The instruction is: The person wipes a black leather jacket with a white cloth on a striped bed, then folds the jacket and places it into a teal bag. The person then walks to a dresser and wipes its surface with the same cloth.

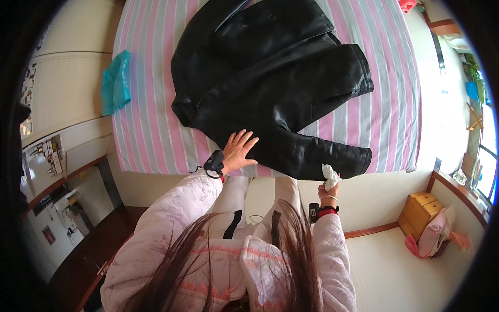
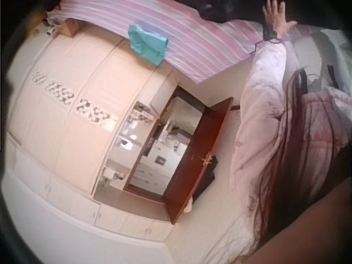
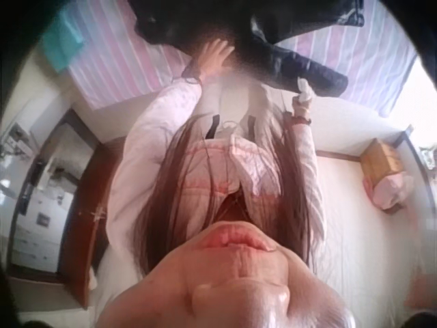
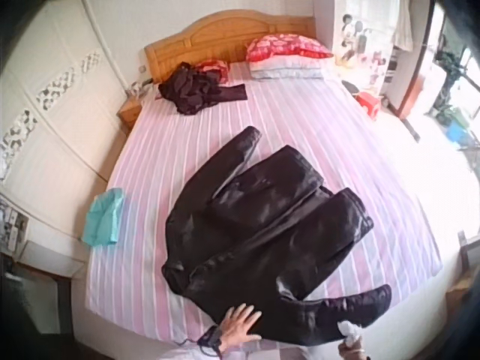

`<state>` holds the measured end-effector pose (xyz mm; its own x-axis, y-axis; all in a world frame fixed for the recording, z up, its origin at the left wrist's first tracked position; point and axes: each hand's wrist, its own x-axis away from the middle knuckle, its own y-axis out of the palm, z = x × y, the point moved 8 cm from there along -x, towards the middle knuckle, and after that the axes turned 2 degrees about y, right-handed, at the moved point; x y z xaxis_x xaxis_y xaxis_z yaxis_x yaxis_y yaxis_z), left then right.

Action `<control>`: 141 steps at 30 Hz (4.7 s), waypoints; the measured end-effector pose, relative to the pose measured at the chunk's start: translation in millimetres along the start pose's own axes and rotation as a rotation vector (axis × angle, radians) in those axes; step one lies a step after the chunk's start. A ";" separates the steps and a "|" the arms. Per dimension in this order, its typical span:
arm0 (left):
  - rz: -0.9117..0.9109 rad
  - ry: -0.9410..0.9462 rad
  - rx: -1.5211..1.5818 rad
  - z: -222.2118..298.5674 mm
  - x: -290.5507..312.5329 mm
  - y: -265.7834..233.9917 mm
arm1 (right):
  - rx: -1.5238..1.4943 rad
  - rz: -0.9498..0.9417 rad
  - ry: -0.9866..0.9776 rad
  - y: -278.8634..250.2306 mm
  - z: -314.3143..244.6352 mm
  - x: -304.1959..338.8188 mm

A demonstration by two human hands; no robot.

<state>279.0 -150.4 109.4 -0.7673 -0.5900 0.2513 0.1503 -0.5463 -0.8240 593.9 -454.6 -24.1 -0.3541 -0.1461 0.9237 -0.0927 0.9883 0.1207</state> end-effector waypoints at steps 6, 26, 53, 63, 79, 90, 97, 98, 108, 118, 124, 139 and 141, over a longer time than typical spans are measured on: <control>0.084 -0.039 -0.142 2.8 2.0 26.3 | 0.168 0.009 -0.384 45.6 -91.1 106.9; 0.738 -0.693 0.952 -73.2 106.3 46.2 | 1.660 -0.776 -0.960 396.9 115.8 160.0; 0.217 0.001 0.165 -290.7 -116.6 -176.7 | 1.867 -0.958 -1.454 414.0 149.3 122.6; 0.530 -0.673 0.603 -475.2 -241.5 -299.7 | 1.740 -1.008 -1.576 430.4 175.5 84.6; 0.231 -0.224 0.948 -331.4 -344.4 -375.1 | 1.729 -1.045 -1.540 431.1 178.6 74.6; -0.063 0.698 -0.232 -102.6 -108.5 -252.0 | 1.626 -1.012 -1.672 426.9 172.2 92.7; -0.042 0.269 -0.199 -152.6 -47.2 -171.8 | 1.567 -0.844 -1.245 384.7 177.7 107.5; 0.003 0.227 -0.159 -157.1 -43.8 -173.1 | 1.733 -0.896 -1.238 373.9 184.5 118.0; 0.369 0.041 -0.173 -102.0 -80.3 -126.8 | 0.988 -0.380 -1.239 347.2 47.1 135.2; 0.315 -0.007 -0.220 -117.7 -101.5 -31.1 | 1.894 0.136 -1.663 432.1 -120.2 28.4; 0.352 -0.029 -0.171 -120.7 -101.8 -31.6 | 1.912 -1.166 -1.257 483.5 60.3 104.0; 0.561 0.062 0.058 -70.9 -159.0 -119.1 | 1.990 -0.246 -1.592 547.1 -97.7 -11.0; 0.537 0.028 -0.073 -70.2 -188.0 -118.2 | 2.018 -0.214 -1.441 534.9 -103.5 -7.7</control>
<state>361.7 66.9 123.9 -0.6106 -0.7584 -0.2280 0.4829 -0.1285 -0.8662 643.3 79.6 71.0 -0.2641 -0.9501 0.1658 -0.2441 -0.1005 -0.9645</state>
